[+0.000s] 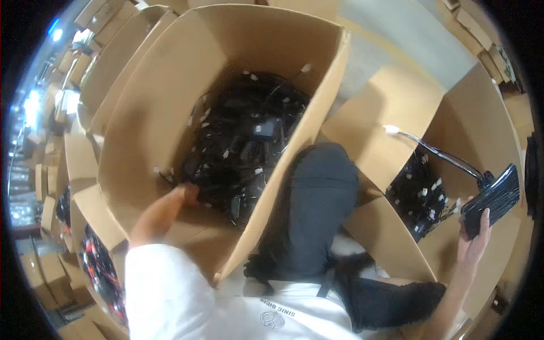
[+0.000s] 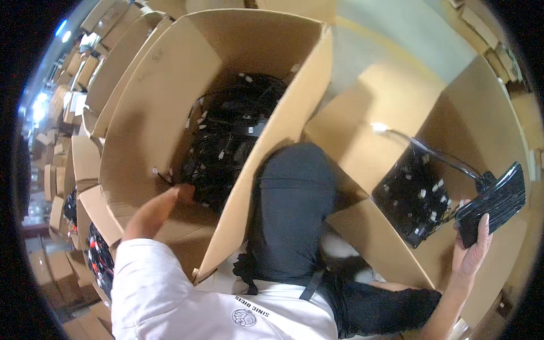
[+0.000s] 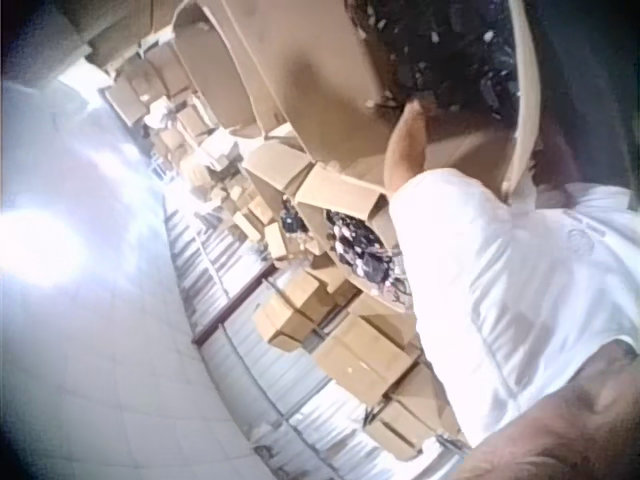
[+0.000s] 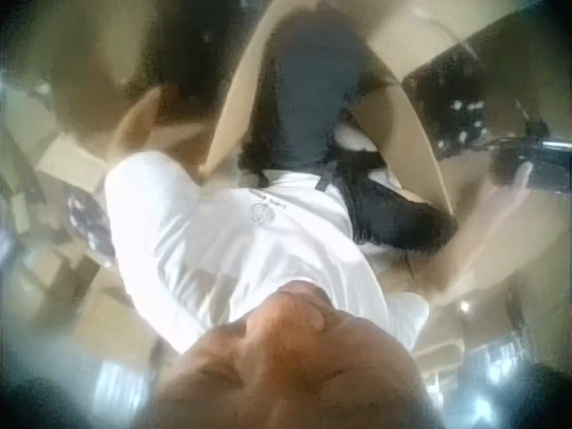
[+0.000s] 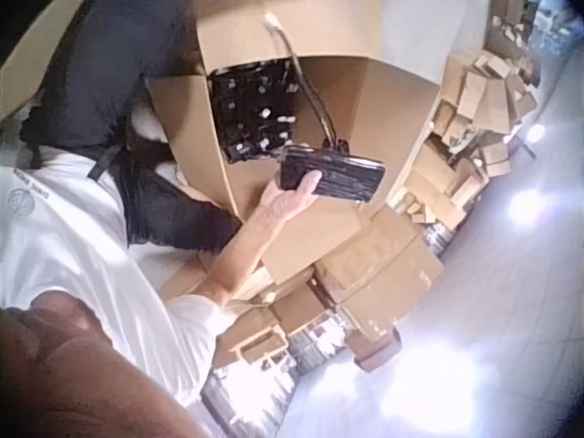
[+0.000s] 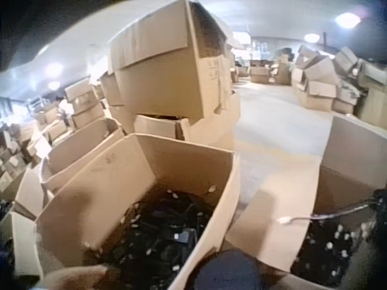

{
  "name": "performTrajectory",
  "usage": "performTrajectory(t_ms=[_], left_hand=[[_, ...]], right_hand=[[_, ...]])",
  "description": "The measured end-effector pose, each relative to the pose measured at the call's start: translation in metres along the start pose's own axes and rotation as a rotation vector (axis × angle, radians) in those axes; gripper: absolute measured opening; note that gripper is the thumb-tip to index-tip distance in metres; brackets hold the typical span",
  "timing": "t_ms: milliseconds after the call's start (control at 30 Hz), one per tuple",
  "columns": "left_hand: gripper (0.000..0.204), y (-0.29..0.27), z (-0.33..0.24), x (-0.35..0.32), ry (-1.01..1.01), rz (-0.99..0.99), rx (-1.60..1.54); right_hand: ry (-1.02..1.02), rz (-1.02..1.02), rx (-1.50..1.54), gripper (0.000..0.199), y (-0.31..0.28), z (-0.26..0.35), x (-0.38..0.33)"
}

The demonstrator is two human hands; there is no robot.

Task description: The person packs electronic components with wiring into large cardboard boxes by hand.

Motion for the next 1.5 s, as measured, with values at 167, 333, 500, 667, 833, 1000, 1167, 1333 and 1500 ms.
performTrajectory(t_ms=[167,333,500,667,833,1000,1167,1333,1500], left_hand=[[0.058,0.031,0.031,-0.011,-0.142,-0.326,-0.248],[0.072,-0.144,0.062,-0.178,-0.209,-0.377,-0.601],[0.037,-0.283,0.018,-0.313,0.274,-1.179,-1.383],[0.039,-0.386,-0.194,-0.418,0.768,-1.646,-1.071],[0.041,-0.417,-0.440,-0.406,0.903,-1.554,-0.693],[0.048,-0.405,-0.603,-0.347,1.273,-1.295,-0.800],[0.059,-0.391,-0.672,-0.310,1.539,-0.966,-0.914],[0.062,-0.399,-0.694,-0.289,1.392,-1.090,-0.657],[0.067,-0.411,-0.675,-0.267,1.362,-0.501,-0.817]], right_hand=[[0.099,-0.086,-0.008,0.041,-0.026,-0.015,0.001],[0.174,0.082,0.005,0.036,-0.009,0.000,0.002],[0.221,0.138,0.269,0.036,0.015,-0.016,0.013],[0.139,0.179,0.320,0.035,0.056,0.004,0.017],[-0.101,-0.088,0.171,0.036,0.021,0.031,0.013],[-0.367,-0.274,-0.093,0.051,-0.001,0.025,0.003],[-0.437,-0.198,-0.137,0.084,-0.017,0.001,0.001],[-0.288,-0.174,-0.281,0.073,-0.054,-0.006,-0.005],[-0.388,-0.366,-0.695,0.050,-0.102,0.038,-0.011]])
Point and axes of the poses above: each hand's wrist, its own x-axis towards the middle knuckle, its own y-axis out of the palm, z = x × y, the point moved 5 cm from there along x, towards the middle knuckle, and after that the axes turned 3 degrees about y, right-handed, at the moved point
